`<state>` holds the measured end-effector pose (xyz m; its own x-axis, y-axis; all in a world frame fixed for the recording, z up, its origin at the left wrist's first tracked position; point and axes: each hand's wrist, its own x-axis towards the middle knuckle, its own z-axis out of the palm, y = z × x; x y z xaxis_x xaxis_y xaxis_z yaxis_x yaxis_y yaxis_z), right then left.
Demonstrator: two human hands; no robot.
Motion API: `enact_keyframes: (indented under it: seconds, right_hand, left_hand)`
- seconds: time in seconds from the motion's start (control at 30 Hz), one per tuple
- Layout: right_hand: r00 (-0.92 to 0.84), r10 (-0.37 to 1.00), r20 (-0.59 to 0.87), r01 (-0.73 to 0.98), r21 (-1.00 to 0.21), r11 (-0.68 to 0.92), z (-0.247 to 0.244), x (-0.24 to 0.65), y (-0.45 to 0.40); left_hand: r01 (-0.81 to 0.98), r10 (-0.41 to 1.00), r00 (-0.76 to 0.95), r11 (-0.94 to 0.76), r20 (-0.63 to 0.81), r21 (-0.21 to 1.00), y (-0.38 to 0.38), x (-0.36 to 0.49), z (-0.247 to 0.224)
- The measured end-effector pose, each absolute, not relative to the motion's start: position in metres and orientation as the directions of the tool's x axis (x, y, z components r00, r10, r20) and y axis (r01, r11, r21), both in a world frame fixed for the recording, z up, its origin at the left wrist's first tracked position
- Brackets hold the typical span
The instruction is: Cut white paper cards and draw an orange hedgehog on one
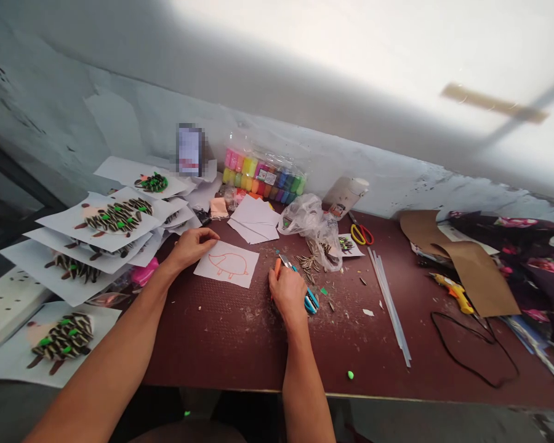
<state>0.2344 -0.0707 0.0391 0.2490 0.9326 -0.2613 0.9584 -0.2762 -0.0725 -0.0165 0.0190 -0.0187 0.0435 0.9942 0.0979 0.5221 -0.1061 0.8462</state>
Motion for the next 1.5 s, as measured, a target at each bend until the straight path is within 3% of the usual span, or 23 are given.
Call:
enact_keyframes:
  seconds: [0.47, 0.8, 1.23, 1.5]
  right_hand:
    - [0.322, 0.917, -0.237, 0.936, -0.069, -0.346, 0.045, 0.238, -0.068]
    - [0.241, 0.960, -0.143, 0.945, -0.189, -0.266, 0.039, 0.238, -0.067]
    - [0.250, 0.949, -0.193, 0.952, -0.128, -0.277, 0.041, 0.237, -0.068]
    - [0.296, 0.922, -0.249, 0.947, -0.050, -0.318, 0.047, 0.234, -0.071]
  left_hand:
    - [0.643, 0.994, 0.016, -0.095, 0.111, 0.760, 0.014, -0.016, -0.008]
    - [0.518, 0.992, -0.042, -0.081, 0.120, 0.851, 0.017, -0.015, -0.013]
    - [0.327, 0.981, -0.108, -0.121, 0.164, 0.937, 0.015, -0.015, -0.009]
    - [0.365, 0.976, -0.136, -0.110, 0.170, 0.925, 0.010, -0.016, -0.002]
